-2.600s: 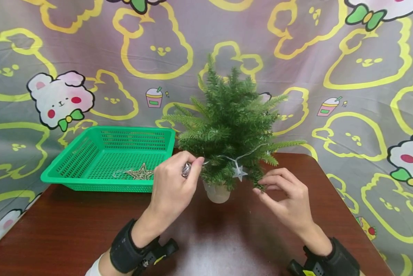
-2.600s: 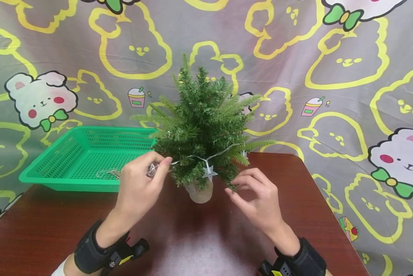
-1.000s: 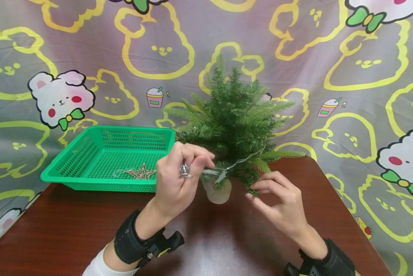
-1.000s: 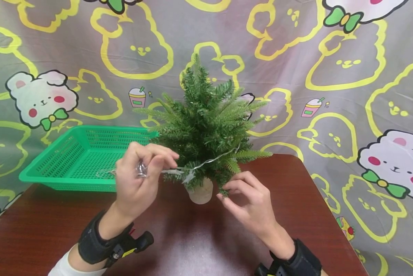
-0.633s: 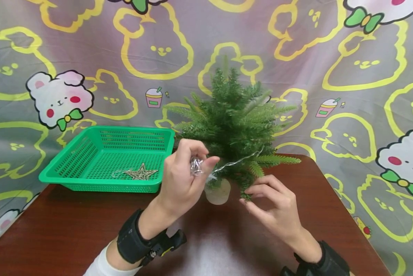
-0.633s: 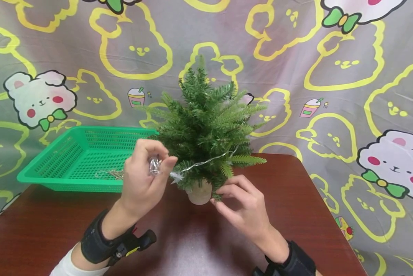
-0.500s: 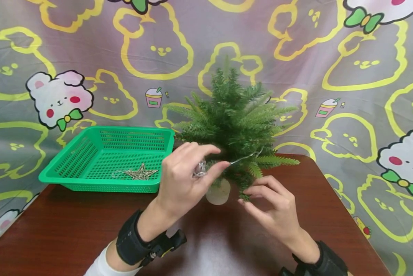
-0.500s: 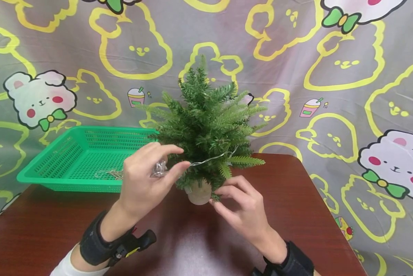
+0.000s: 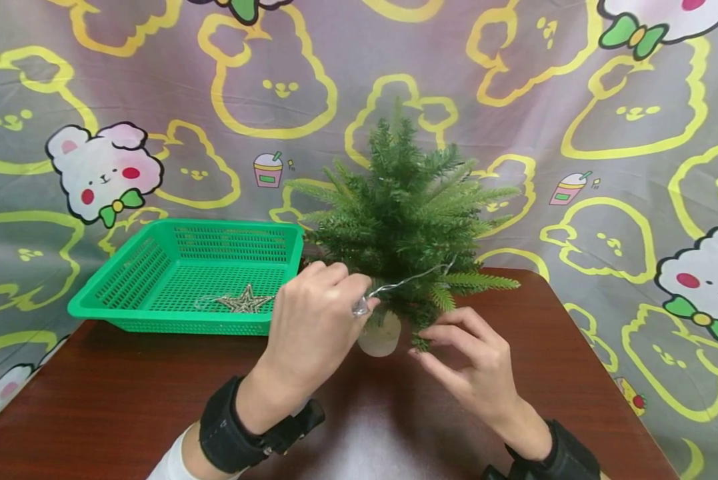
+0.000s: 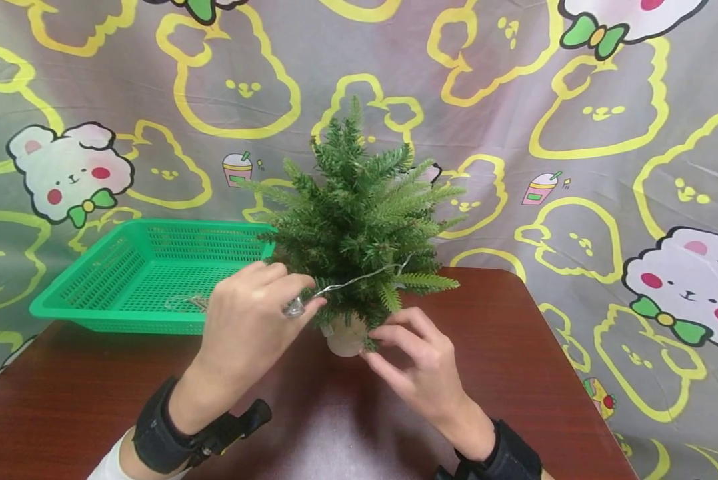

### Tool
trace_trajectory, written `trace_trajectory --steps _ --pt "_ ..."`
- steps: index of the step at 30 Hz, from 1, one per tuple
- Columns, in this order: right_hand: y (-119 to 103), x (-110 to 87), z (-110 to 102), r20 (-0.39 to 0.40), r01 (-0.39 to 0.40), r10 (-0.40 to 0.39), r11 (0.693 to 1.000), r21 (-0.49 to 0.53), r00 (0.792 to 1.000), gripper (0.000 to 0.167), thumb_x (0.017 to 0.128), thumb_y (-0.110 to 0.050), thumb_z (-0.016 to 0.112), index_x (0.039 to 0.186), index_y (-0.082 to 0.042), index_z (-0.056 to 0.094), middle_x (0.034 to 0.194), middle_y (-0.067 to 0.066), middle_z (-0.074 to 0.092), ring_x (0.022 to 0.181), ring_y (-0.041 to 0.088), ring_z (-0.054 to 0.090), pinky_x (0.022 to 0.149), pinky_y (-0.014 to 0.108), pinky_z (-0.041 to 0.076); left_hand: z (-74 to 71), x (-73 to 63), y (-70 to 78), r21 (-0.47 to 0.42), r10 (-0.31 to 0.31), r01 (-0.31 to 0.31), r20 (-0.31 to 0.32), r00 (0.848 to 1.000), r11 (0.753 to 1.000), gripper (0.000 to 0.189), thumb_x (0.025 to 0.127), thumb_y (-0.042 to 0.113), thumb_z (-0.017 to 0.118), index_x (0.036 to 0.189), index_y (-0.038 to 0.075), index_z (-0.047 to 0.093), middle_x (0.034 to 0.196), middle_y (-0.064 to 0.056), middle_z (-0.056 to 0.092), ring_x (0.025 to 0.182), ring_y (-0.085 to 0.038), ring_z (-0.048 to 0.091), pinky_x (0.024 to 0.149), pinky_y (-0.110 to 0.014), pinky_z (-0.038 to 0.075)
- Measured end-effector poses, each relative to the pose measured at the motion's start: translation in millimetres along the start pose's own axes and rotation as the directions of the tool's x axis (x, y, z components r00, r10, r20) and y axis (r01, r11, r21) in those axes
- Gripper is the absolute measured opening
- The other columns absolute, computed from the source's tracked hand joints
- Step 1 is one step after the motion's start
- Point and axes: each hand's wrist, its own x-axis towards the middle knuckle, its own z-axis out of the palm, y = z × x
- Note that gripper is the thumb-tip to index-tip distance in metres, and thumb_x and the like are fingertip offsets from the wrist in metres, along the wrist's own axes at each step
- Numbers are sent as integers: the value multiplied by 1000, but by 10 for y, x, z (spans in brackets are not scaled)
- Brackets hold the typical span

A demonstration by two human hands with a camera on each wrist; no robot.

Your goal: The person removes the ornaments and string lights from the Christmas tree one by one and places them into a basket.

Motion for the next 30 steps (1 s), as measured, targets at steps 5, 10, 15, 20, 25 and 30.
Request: trace_trajectory --steps 5,10,15,20,25,30 --pt "-1 4 -15 13 15 -15 1000 10 1000 27 87 -32 76 86 -6 75 84 7 63 66 13 62 68 16 51 -3 1 1 -22 18 -17 26 1000 1000 9 78 14 81 73 16 73 60 6 54 55 -13 48 48 -25 43" --pt "5 7 -44 30 26 -27 999 30 999 29 86 -33 77 90 -5 75 85 7 63 65 13 63 68 16 52 -3 15 5 -89 52 -51 14 999 995 9 81 9 73 75 15 73 69 4 50 56 -9 44 48 -21 38" --pt "19 -1 -78 38 20 -23 997 77 999 29 83 -30 81 93 -3 75 86 7 65 69 10 65 72 14 52 6 22 10 -169 76 -74 7 997 983 11 84 6 67 81 15 73 85 2 61 66 -10 57 56 -22 47" --pt "46 32 -143 -12 29 -28 994 104 1000 27 85 -26 79 91 -1 75 84 9 66 68 9 63 66 17 51 18 35 16 -226 69 -68 -4 998 972 14 87 2 61 85 12 70 76 4 68 64 -10 59 57 -21 49" --pt "82 91 -230 -111 28 -20 997 72 994 29 88 -25 76 83 4 74 77 10 66 70 8 61 65 16 47 33 37 8 -215 57 -53 12 998 975 7 90 4 64 88 10 66 63 6 58 53 -8 42 48 -18 32" --pt "135 124 -305 -193 -43 42 999 1 980 30 87 -22 77 80 7 73 75 14 66 73 4 61 72 9 46 51 33 -7 -201 40 -33 32 999 979 3 89 8 70 92 9 69 72 3 66 59 -11 51 51 -19 40"
